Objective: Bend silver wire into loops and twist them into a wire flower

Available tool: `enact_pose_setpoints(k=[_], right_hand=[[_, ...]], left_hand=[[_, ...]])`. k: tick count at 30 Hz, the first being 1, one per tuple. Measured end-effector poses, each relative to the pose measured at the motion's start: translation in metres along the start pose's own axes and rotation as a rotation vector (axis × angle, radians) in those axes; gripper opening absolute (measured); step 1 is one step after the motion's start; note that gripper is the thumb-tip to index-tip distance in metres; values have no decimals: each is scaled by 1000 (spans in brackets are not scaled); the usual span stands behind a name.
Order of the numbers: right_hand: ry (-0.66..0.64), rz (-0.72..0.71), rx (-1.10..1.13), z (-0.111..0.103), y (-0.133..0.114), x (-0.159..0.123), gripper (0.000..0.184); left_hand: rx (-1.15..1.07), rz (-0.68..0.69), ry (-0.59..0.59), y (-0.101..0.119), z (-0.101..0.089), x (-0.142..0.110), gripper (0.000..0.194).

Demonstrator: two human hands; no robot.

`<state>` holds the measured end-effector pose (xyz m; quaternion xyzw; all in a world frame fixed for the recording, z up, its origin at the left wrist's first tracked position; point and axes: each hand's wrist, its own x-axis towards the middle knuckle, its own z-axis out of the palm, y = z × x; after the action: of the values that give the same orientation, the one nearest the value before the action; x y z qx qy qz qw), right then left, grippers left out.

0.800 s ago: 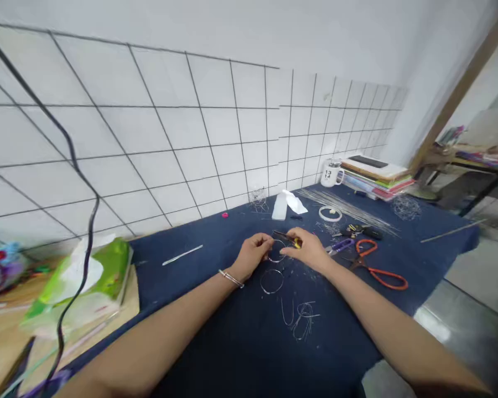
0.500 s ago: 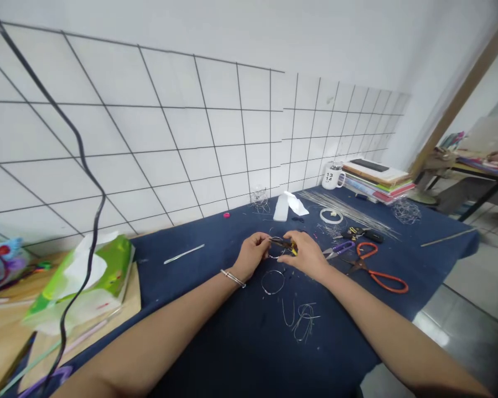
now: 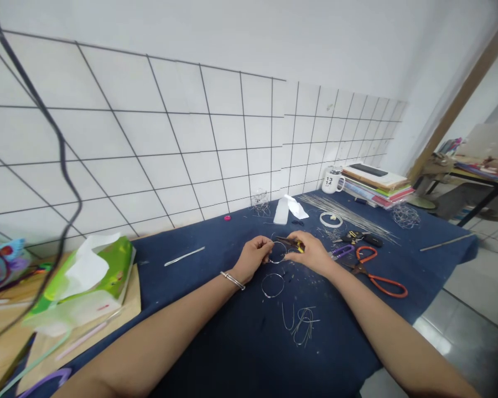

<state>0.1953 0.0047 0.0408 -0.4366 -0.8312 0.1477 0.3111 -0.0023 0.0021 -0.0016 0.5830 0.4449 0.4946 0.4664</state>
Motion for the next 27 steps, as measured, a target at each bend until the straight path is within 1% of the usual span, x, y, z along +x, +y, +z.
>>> enact_pose_setpoints(k=[3,6,9,11,16,20,23,27], right_hand=[[-9,23,55,-6,7,2,43],[-16,65,108,-6,14,2,44],[-50,78,157,-3,20,2,36],[-95,74,215,-1,20,2,30],[-224,83,386,-1,16,0,27],[-296,127,432,-4,12,-2,25],[-314,164,459,-5,11,-2,24],[-295,225,520,-3,9,-2,23]], left_hand=[[-23,-27,-56,3,1,-1,26],[-12,-40,-173,7,3,-4,25],[-4,-46,-297,10,4,-8,25],[-16,-51,-339,10,5,-9,25],[-33,-66,-349,8,4,-7,25],[-19,-72,-339,9,4,-7,26],[4,-65,-319,10,5,-8,26],[64,-31,-264,10,7,-10,26]])
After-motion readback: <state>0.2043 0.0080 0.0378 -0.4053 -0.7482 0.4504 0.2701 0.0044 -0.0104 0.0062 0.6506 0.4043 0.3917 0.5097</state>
